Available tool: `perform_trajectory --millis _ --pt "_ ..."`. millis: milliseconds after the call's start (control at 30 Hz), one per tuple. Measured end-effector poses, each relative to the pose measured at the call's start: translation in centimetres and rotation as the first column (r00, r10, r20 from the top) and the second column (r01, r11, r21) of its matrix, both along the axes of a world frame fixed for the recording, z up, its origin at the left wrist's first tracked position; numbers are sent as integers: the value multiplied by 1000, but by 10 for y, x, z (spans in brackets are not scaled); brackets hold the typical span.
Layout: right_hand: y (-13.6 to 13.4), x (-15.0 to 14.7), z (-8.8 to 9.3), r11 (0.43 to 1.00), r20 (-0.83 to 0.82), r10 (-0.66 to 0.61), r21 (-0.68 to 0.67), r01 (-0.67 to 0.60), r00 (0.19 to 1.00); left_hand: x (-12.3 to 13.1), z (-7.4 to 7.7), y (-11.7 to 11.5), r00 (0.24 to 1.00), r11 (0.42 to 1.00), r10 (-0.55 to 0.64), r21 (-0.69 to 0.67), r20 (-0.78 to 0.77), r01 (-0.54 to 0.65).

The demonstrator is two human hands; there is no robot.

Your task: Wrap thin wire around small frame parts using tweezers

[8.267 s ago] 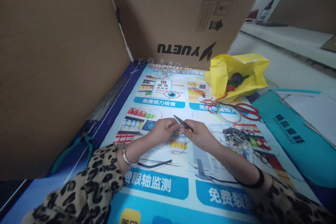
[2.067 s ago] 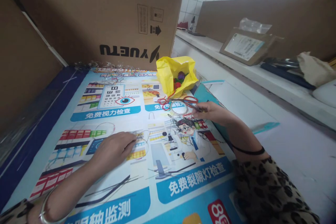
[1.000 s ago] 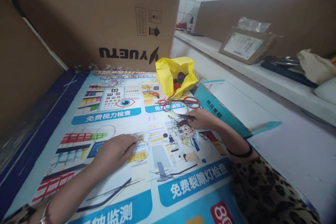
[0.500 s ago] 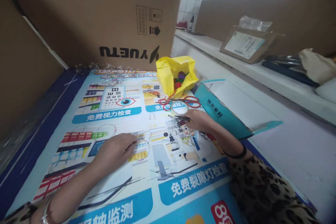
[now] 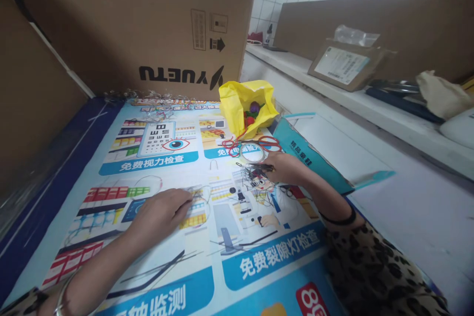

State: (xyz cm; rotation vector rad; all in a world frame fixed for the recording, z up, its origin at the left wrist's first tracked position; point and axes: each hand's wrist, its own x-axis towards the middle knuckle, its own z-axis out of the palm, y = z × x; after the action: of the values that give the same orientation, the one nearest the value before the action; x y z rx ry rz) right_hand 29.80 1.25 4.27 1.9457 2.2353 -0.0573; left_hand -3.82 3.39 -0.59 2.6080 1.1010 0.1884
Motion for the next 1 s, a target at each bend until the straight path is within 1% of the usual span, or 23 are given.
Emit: perform_trajectory --millis 133,267,367,467,567,633,667,733,833,933,1000 --pt "-2 -10 -6 1000 91 2 -23 0 996 0 0 0 1000 1000 0 -1 10 0" --pt "-1 -14 -11 999 145 0 -47 7 989 0 -1 1 1000 1000 -10 2 4 10" --pt "1 -15 -14 998 143 -12 -58 20 990 -1 -1 2 1000 1000 -5 7 6 5" --pt "3 -10 -14 997 97 -28 -72 35 995 -1 -1 1 1000 1000 0 -3 -1 0" --pt "4 1 -7 995 -53 -33 -98 28 998 0 0 0 1000 1000 6 -11 -2 -6" --pt "2 10 2 992 -216 -23 -127 -4 976 0 1 0 1000 1000 6 -15 -4 -6" --pt "1 13 7 991 -294 -40 -134 0 955 0 1 0 1000 1000 4 -16 -4 -4" --pt "-1 19 15 988 -431 -77 -152 12 899 1 1 1 1000 1000 0 -11 0 0" --pt "-4 23 23 982 -606 -124 -189 10 785 0 -1 1 1000 1000 -3 5 18 3" --pt "-5 22 23 974 -716 -168 -226 2 678 -1 -2 1 999 1000 -8 12 41 8" --pt "-5 21 21 974 -754 -186 -225 18 629 -1 -2 1 999 1000 -9 11 42 9"
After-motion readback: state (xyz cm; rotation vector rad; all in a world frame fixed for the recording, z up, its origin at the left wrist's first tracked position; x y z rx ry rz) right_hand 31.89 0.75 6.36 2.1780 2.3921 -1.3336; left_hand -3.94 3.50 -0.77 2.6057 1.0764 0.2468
